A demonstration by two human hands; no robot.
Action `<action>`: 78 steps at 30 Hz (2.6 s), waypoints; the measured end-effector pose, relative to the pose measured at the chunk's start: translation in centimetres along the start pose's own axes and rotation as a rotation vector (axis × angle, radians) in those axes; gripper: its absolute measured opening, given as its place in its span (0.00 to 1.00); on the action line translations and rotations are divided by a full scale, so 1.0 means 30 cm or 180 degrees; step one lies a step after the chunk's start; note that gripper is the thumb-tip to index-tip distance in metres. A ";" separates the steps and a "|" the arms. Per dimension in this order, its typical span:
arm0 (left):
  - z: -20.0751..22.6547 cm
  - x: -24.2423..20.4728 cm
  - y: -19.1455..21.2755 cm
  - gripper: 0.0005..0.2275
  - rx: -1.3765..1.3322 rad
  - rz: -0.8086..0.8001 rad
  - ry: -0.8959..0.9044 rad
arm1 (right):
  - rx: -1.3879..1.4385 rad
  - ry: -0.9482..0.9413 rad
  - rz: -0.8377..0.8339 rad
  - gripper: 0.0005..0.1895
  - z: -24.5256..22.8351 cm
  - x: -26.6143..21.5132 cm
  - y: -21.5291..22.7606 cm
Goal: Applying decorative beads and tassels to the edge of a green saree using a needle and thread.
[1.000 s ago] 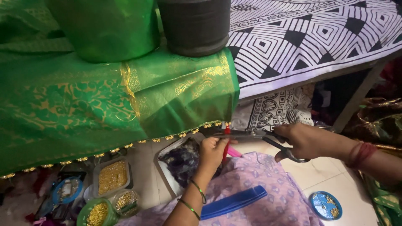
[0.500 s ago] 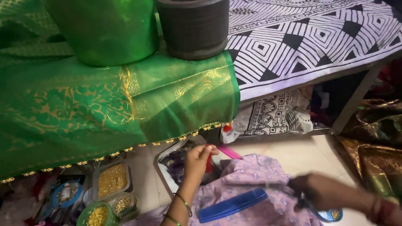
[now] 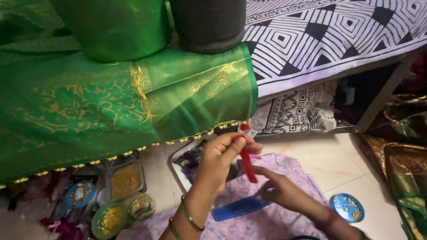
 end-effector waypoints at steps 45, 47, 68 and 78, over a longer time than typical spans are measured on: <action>-0.527 -0.099 0.403 0.11 0.3639 0.0182 -0.0587 | 0.2079 0.1339 0.2441 0.06 -0.263 0.029 0.263; -0.462 -0.104 0.308 0.15 0.3093 0.0155 -0.0910 | 0.1770 0.1134 0.2298 0.06 -0.264 0.028 0.192; -0.446 -0.102 0.302 0.06 0.3212 0.0109 -0.0743 | 0.1771 0.1418 0.2852 0.05 -0.162 -0.102 0.400; -0.273 0.130 0.169 0.10 -0.1147 0.1120 0.0007 | 0.0897 0.0221 0.1743 0.09 -0.135 0.091 0.100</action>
Point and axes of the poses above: each hand's wrist, its own x-axis towards the middle knuckle, its own y-axis out of the back of the hand, z = x × y, the point moved 3 cm from there along x, towards the middle knuckle, and after that the axes turned 7 degrees about z, right-handed, at the moved point
